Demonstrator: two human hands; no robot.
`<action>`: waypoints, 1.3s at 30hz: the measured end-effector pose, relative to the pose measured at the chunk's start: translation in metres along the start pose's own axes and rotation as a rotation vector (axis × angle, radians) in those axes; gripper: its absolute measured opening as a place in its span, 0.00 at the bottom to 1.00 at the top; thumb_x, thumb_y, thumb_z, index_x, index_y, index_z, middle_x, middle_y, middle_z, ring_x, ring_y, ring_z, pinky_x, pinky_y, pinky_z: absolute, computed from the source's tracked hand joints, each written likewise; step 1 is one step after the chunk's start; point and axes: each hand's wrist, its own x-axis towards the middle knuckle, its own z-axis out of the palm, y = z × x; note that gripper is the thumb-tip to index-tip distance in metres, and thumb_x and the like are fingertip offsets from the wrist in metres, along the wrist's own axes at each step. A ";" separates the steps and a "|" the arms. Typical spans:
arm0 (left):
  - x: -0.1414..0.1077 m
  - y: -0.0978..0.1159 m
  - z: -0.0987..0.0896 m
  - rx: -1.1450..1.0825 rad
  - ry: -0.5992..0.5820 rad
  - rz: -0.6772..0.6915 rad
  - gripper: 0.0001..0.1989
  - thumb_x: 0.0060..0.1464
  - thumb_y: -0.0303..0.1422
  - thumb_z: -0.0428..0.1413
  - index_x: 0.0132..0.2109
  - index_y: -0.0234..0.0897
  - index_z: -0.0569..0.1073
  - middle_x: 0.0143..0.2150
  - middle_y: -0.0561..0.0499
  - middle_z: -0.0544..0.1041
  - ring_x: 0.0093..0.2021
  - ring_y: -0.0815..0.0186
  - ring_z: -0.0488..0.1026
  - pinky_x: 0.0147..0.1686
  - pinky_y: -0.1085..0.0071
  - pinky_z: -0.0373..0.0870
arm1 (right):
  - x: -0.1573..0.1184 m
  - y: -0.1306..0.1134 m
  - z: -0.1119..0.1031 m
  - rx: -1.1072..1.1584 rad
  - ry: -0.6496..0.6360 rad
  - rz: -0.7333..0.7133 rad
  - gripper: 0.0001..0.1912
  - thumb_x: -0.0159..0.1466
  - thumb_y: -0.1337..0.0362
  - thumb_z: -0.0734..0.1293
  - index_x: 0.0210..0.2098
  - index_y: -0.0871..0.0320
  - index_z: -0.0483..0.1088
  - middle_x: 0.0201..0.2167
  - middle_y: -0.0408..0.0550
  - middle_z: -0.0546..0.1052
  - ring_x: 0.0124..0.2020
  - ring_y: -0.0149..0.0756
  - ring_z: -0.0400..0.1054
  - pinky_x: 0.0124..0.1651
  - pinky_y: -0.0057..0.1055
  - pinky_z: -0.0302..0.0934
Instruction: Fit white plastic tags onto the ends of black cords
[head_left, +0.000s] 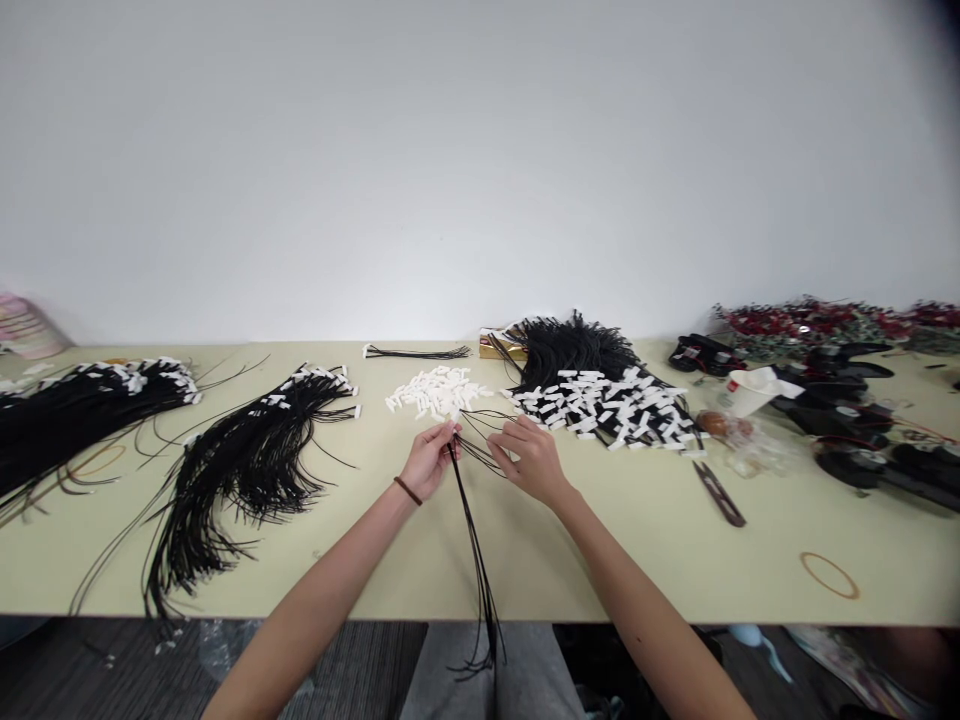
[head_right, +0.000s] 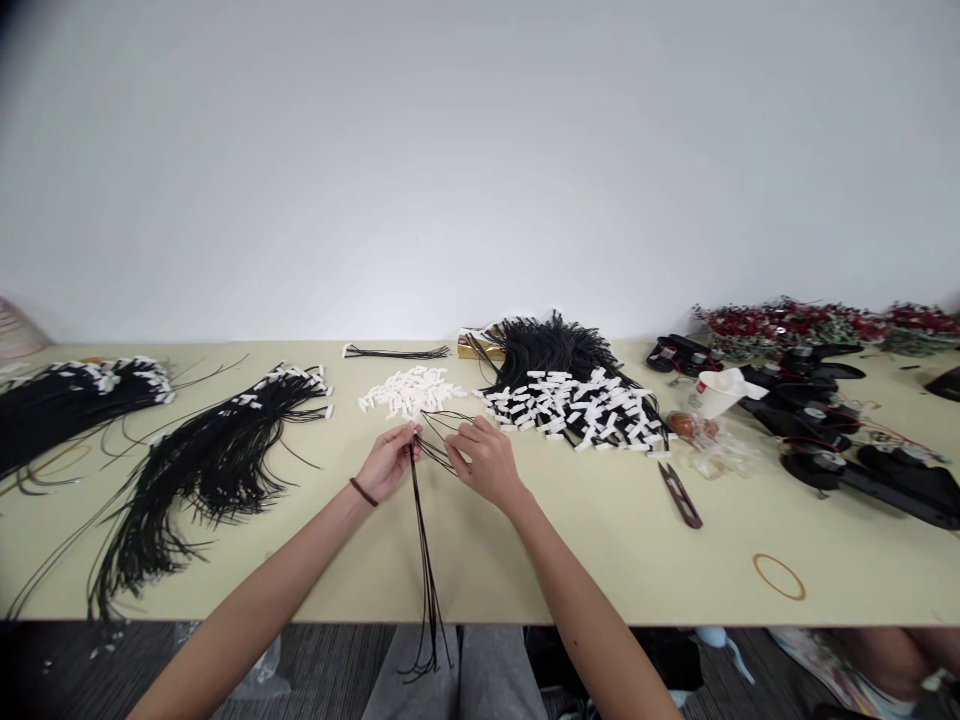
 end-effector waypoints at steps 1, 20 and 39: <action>0.000 0.000 0.000 -0.001 -0.002 0.002 0.15 0.36 0.37 0.64 0.29 0.30 0.74 0.22 0.54 0.69 0.20 0.76 0.63 0.22 0.76 0.60 | 0.000 0.000 0.000 0.005 -0.002 0.002 0.09 0.62 0.67 0.59 0.28 0.58 0.69 0.21 0.45 0.64 0.28 0.32 0.53 0.31 0.28 0.51; 0.001 -0.002 -0.003 0.182 -0.077 0.082 0.16 0.40 0.42 0.61 0.27 0.31 0.73 0.20 0.53 0.68 0.19 0.73 0.62 0.20 0.75 0.59 | -0.001 0.001 0.003 0.074 0.048 0.120 0.07 0.62 0.67 0.59 0.29 0.58 0.68 0.22 0.44 0.65 0.27 0.32 0.55 0.33 0.30 0.54; -0.007 -0.006 0.002 0.360 -0.277 0.006 0.17 0.41 0.43 0.60 0.27 0.31 0.73 0.19 0.53 0.67 0.18 0.71 0.63 0.20 0.72 0.59 | -0.004 -0.001 0.013 0.249 -0.059 0.064 0.07 0.62 0.73 0.54 0.30 0.57 0.60 0.44 0.51 0.70 0.40 0.34 0.63 0.42 0.36 0.62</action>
